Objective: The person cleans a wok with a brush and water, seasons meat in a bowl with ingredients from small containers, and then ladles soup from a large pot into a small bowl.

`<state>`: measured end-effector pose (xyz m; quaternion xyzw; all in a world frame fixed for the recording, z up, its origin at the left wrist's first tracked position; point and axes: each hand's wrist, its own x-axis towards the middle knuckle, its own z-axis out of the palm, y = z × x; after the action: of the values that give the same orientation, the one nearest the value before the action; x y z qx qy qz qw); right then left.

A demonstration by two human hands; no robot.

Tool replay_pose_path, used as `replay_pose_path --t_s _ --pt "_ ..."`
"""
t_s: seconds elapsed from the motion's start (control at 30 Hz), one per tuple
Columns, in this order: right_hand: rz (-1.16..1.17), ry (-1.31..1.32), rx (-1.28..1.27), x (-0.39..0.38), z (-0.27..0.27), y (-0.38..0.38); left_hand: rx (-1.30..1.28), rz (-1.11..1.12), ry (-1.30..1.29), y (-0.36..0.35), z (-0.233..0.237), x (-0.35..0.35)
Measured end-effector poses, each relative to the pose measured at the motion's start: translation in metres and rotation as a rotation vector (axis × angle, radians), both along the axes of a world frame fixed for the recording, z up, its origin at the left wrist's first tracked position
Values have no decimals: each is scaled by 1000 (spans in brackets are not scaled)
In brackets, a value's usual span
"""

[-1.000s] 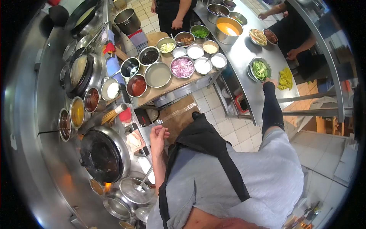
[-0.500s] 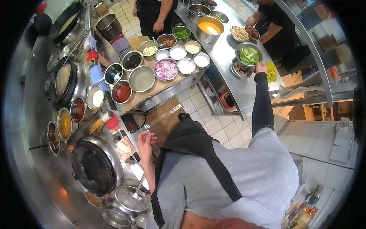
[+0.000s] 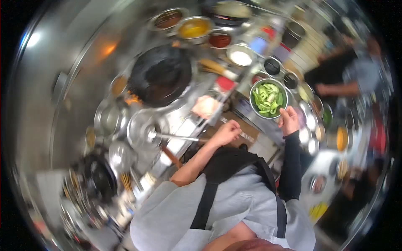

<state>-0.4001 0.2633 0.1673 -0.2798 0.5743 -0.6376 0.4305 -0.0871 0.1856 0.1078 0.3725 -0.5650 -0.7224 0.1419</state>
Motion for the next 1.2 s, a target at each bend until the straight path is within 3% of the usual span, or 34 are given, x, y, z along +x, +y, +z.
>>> replay_pose_path --t_s 0.03,0.27,0.33,0.37,0.4,0.53,0.67,0.7,0.8,0.83,0.87,0.97,1.07,1.13,1.2 --pt "41 15 117 30 15 -39 21 49 -25 -6 13 17" --pt "572 82 -67 204 11 -242 71 514 81 21 32 130" --pt "657 440 -55 254 -4 -290 110 606 37 38 40 159" --pt "555 1092 -302 275 -25 -323 129 650 13 47 41 171" --pt "587 1340 -376 299 -34 -347 120 695 71 57 29 181" --pt "641 1579 -190 366 -14 -410 166 849 35 90 34 203" --pt "496 1403 -322 375 33 -435 222 910 70 104 22 212" --pt "316 1419 -479 369 32 -436 236 912 87 101 24 210" --pt "567 316 -174 338 21 -419 249 859 115 88 27 199" --pt "561 6 -230 323 7 -410 235 801 108 77 24 196" --pt "504 -163 -102 306 0 -396 220 731 102 65 22 191" --pt "472 -373 -71 234 -9 -329 125 574 58 28 21 169" --pt "314 -302 27 147 -8 -240 104 433 118 -7 11 146" --pt "160 -192 11 82 -12 -168 196 370 15 -25 52 119" --pt "-58 -134 47 14 -22 -83 103 266 -15 -42 37 94"
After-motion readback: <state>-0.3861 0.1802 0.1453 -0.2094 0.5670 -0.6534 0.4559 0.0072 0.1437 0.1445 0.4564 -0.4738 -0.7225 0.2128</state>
